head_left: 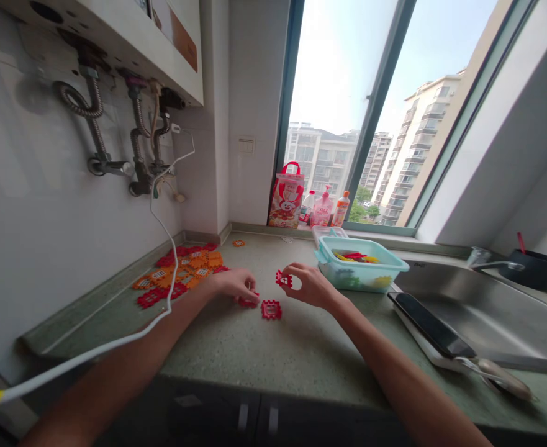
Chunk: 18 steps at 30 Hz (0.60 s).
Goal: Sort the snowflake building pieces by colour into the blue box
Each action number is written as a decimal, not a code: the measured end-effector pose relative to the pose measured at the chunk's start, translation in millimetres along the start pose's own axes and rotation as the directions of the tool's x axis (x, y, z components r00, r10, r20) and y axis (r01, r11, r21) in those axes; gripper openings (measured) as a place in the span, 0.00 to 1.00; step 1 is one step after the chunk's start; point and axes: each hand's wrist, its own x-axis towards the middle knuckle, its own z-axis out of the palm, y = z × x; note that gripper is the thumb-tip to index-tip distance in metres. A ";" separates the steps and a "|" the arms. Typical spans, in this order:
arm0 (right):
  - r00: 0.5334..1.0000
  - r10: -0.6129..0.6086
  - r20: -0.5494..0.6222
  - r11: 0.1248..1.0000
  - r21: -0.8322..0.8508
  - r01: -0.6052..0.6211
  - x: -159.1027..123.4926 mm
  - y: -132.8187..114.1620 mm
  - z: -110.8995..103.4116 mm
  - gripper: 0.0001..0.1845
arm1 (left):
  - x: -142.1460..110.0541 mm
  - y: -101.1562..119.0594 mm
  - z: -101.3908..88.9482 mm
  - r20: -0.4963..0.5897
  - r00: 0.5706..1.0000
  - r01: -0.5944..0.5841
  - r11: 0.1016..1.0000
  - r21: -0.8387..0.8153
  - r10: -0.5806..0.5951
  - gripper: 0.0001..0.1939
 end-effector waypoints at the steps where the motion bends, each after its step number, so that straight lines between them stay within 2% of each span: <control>1: 1.000 0.001 -0.004 1.000 0.014 -0.001 -0.4 -2.2 -2.5 0.10 | 5.6 4.5 6.6 -0.051 0.997 -0.061 0.998 0.027 0.062 0.25; 4: 0.999 -0.009 0.040 0.998 0.061 0.007 -2.5 -8.8 -7.4 0.10 | 12.9 10.5 12.6 -0.213 0.953 -0.179 0.968 0.177 0.215 0.25; 6: 0.996 -0.024 0.086 0.994 0.107 0.015 -3.8 -14.4 -6.6 0.10 | 9.6 6.9 4.6 -0.327 0.913 -0.145 0.943 0.301 0.245 0.25; 8: 0.985 -0.047 0.164 0.987 0.160 0.020 -4.4 -21.0 -1.9 0.10 | 1.6 -2.3 -9.6 -0.464 0.866 0.032 0.907 0.421 0.185 0.23; 10: 0.960 -0.073 0.270 0.979 0.205 0.017 -4.3 -27.0 5.4 0.10 | -8.3 -14.6 -25.0 -0.581 0.811 0.270 0.837 0.475 0.068 0.19; 12: 0.932 -0.082 0.352 0.973 0.233 -0.002 -3.9 -30.1 12.3 0.11 | -16.5 -25.9 -37.0 -0.625 0.777 0.447 0.760 0.471 -0.070 0.17; 15: 0.921 -0.050 0.386 0.976 0.213 -0.037 -3.8 -27.5 17.9 0.13 | -20.7 -34.1 -43.6 -0.581 0.789 0.537 0.684 0.493 -0.201 0.21; 18: 0.943 -0.046 0.331 0.985 0.174 -0.013 -3.3 -20.6 19.1 0.12 | -15.6 -29.4 -37.0 -0.499 0.841 0.476 0.727 0.496 -0.210 0.23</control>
